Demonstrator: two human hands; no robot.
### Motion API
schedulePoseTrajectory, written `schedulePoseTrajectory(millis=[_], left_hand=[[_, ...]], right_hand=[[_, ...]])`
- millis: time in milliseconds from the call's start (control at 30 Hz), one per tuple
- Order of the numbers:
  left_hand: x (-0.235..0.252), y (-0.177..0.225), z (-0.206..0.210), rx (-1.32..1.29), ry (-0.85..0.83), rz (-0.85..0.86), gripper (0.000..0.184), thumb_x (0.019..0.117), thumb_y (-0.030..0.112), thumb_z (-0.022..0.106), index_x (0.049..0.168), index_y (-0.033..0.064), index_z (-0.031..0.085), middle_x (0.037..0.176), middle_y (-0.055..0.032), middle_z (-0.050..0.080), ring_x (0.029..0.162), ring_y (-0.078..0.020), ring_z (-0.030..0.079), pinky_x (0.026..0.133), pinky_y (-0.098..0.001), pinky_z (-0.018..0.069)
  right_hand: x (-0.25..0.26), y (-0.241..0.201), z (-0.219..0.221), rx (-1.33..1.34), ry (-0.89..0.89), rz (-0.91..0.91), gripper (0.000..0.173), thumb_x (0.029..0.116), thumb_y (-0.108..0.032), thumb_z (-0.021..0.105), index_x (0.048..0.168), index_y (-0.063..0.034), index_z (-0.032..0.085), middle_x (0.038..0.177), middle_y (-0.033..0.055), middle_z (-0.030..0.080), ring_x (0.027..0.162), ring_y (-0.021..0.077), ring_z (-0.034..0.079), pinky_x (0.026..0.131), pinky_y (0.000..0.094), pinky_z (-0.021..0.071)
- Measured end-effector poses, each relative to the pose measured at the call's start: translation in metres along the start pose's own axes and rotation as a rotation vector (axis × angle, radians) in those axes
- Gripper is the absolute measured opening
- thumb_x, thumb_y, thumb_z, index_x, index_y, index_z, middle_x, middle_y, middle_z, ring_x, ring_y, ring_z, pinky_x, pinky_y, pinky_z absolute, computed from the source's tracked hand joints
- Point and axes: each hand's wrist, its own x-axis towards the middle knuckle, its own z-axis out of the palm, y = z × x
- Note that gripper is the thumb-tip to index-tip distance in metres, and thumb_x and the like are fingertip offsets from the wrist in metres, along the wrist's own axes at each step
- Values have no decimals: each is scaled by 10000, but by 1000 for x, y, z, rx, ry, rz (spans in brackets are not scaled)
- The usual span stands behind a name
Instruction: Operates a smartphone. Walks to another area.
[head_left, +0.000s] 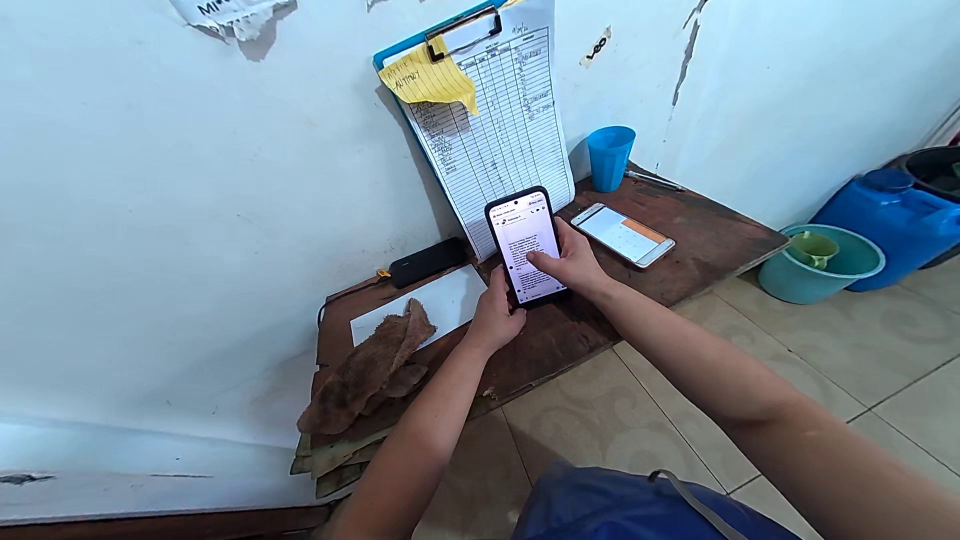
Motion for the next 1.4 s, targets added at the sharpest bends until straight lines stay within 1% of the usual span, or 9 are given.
schedulePoseTrajectory(millis=[333,600,700,867,967,1067,1133,1267,1400], left_hand=[[0,-1,0,-21,4,-2,744,829,-88,578,1504,-89,265,1116,-191,653,836,-136,658,742,-278,538],[0,1,0,5,-3,-5,753,834,-84,582,1509,-98,248,1122,-203,645,849,-148,654,764,-285,536],[0,3,-1,18,-7,-23,743,844,-80,586,1507,-103,252,1145,-232,632,902,-205,667,811,-336,548],[0,3,-1,13,-2,-16,757,838,-84,588,1514,-95,248,1151,-228,639,908,-195,666,812,-324,544],[0,1,0,4,0,-10,756,833,-81,586,1512,-94,252,1148,-225,640,900,-188,667,802,-318,544],[0,1,0,-8,2,-16,747,834,-83,584,1507,-91,260,1138,-208,646,885,-162,666,781,-299,546],[-1,1,0,-17,4,-13,754,833,-87,581,1511,-92,254,1141,-204,649,886,-153,665,780,-292,543],[0,0,0,-14,5,0,759,832,-87,581,1511,-102,243,1151,-208,650,886,-148,664,782,-284,539],[0,0,0,-17,7,1,757,834,-92,584,1512,-99,248,1160,-215,646,909,-154,665,798,-290,539]], right_hand=[[0,0,-1,-10,-5,1,435,875,-158,655,1250,28,537,977,94,695,841,79,694,772,293,582],[-2,-3,-2,1,-19,-3,349,924,-93,540,1248,37,537,983,93,682,838,70,679,771,284,568],[-2,-1,-2,7,-21,-22,332,954,-90,478,1250,49,533,978,97,673,839,68,670,773,282,563],[-1,1,-4,-16,-23,-41,347,967,-86,400,1255,51,537,977,105,668,838,71,663,772,287,554],[-1,0,-3,-16,-27,-29,343,945,-90,435,1245,39,537,965,96,669,827,71,667,757,287,557],[-1,-2,-2,4,-21,8,383,893,-126,595,1241,23,539,971,90,690,836,84,692,765,301,582],[-1,-2,-1,9,-13,17,420,858,-148,662,1231,7,544,964,73,700,835,73,700,762,291,591],[-1,-1,0,3,-3,11,435,838,-138,696,1221,8,548,962,77,703,834,73,703,765,289,593],[-1,-2,0,0,-6,15,420,856,-138,672,1228,10,546,965,83,698,835,81,698,765,296,587]])
